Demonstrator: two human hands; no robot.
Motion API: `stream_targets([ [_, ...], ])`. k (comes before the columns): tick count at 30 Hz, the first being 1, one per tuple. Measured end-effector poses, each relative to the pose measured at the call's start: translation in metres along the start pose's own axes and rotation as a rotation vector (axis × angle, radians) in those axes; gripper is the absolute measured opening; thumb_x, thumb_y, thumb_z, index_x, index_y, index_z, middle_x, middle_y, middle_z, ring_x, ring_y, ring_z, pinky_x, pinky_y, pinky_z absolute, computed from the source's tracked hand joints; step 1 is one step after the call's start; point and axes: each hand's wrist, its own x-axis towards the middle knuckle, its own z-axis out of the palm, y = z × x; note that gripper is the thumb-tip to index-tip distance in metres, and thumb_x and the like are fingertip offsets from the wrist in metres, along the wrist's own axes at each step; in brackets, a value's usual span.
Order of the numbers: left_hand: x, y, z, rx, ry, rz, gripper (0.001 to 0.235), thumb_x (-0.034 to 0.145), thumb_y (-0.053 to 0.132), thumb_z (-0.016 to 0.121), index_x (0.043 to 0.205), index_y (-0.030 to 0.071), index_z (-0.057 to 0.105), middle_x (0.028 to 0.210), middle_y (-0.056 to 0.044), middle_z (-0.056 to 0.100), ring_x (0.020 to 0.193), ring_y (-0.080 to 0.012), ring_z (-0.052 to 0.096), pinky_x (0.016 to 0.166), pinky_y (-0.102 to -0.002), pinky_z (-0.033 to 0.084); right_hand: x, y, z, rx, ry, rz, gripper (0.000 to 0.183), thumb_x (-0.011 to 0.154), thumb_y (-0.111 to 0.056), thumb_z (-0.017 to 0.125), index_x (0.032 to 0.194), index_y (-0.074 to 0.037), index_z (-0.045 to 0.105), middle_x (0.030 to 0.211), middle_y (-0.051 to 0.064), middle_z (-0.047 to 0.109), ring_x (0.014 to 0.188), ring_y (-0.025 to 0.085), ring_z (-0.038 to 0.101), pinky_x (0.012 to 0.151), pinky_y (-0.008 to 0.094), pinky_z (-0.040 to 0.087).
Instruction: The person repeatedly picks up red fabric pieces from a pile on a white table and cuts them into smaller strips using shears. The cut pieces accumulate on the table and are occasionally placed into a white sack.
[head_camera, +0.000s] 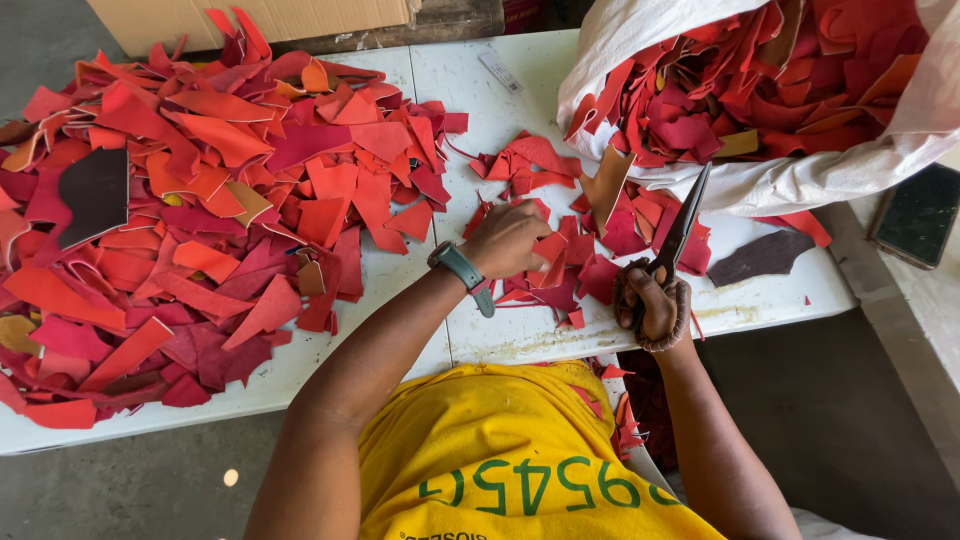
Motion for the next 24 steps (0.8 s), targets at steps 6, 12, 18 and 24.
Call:
stream_targets([
  [6,-0.015,-0.006,0.001,-0.336,0.366,-0.138,0.023,0.089,0.022,0.078,0.096,0.001,0.070,0.097,-0.015,0.071,0.084,-0.0297,0.070,0.076,-0.041,0.056,-0.001,-0.004,0.002,-0.093,0.020,-0.016,0.028,0.099,-0.010,0.051,0.073,-0.001,0.051,0.061,0.009,0.051,0.044,0.018,0.047,0.043,0.032,0.038],
  [12,-0.057,-0.002,-0.017,-0.475,0.383,-0.394,0.029,0.076,0.009,0.077,0.102,0.002,0.065,0.092,-0.013,0.071,0.071,-0.0312,0.070,0.062,-0.041,0.056,-0.003,-0.005,0.005,-0.037,0.004,-0.028,0.026,0.100,-0.010,0.051,0.075,-0.002,0.051,0.062,0.008,0.049,0.044,0.017,0.045,0.042,0.031,0.036],
  [18,-0.093,-0.021,-0.033,-0.300,0.398,-0.286,0.020,0.084,0.007,0.078,0.101,0.004,0.067,0.089,-0.011,0.076,0.080,-0.0220,0.074,0.073,-0.035,0.058,-0.003,-0.002,0.004,-0.262,0.064,-0.042,0.028,0.100,-0.015,0.061,0.076,-0.001,0.056,0.065,0.007,0.057,0.050,0.015,0.053,0.047,0.030,0.040],
  [24,-0.085,-0.019,-0.056,-1.009,0.552,-0.365,0.035,0.082,-0.001,0.072,0.114,0.005,0.057,0.094,-0.007,0.071,0.083,-0.0112,0.068,0.068,-0.027,0.055,-0.013,-0.001,0.005,-0.374,-0.039,-0.123,0.025,0.099,-0.016,0.067,0.081,0.001,0.063,0.064,0.006,0.061,0.052,0.013,0.055,0.048,0.028,0.042],
])
